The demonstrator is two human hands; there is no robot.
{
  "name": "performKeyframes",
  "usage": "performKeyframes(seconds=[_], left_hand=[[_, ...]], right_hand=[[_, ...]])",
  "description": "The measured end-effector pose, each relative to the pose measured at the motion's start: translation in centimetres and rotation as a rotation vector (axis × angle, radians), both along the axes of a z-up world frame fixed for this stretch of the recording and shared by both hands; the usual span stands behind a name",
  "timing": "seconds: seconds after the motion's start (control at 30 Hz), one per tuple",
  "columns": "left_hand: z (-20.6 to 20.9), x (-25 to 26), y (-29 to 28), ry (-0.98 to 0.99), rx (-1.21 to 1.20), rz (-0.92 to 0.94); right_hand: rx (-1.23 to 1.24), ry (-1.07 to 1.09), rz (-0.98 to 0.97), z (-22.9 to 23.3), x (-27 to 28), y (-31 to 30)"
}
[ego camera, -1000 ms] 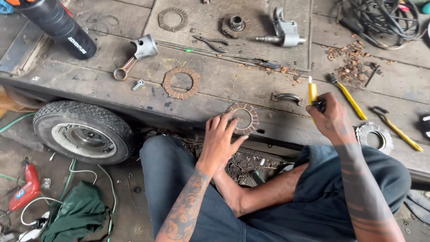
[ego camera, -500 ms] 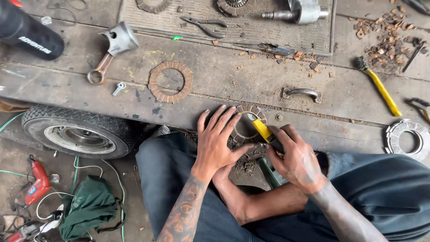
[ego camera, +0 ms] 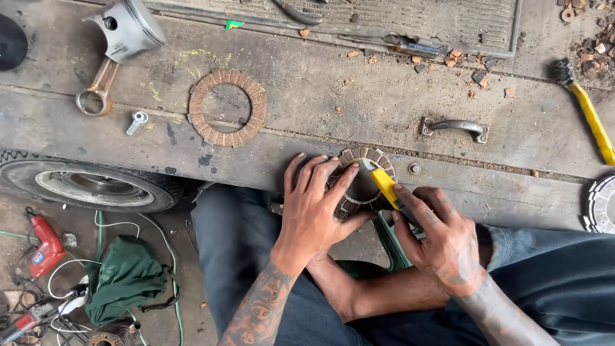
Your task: The person sits on a stool and uses a yellow-handled wire brush to scrub a circular metal clutch plate on a wooden workbench. They rotate the part to clean different sections while other mechanical components like a piston and gears lie nearby.
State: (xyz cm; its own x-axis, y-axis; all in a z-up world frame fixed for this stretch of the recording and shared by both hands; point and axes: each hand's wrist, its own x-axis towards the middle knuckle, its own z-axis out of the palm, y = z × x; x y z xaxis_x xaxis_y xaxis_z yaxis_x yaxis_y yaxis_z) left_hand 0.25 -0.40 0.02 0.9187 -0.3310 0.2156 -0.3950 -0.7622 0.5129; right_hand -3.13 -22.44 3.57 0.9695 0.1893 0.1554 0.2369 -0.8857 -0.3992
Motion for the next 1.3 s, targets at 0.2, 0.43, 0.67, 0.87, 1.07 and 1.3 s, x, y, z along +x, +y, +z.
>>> performKeyframes(seconds=[0.2, 0.43, 0.67, 0.87, 1.07, 1.3], left_hand=[[1.6, 0.4, 0.2, -0.049, 0.048, -0.04], [0.7, 0.2, -0.2, -0.031, 0.039, -0.013], [0.1, -0.1, -0.2, 0.031, 0.093, -0.024], [0.8, 0.2, -0.2, 0.054, 0.089, -0.058], [0.9, 0.4, -0.3, -0.026, 0.052, -0.043], [1.8, 0.6, -0.4, -0.05, 0.08, -0.031]], right_hand=[[-0.095, -0.035, 0.074, -0.4, -0.3, -0.2], [-0.049, -0.102, 0.039, 0.1, 0.1, 0.6], [0.003, 0.04, 0.005, 0.8, -0.1, 1.3], [0.02, 0.097, 0.007, 1.2, -0.2, 1.7], [0.038, 0.146, -0.004, 1.3, -0.1, 2.0], [-0.001, 0.112, -0.014, 0.4, -0.5, 2.5]])
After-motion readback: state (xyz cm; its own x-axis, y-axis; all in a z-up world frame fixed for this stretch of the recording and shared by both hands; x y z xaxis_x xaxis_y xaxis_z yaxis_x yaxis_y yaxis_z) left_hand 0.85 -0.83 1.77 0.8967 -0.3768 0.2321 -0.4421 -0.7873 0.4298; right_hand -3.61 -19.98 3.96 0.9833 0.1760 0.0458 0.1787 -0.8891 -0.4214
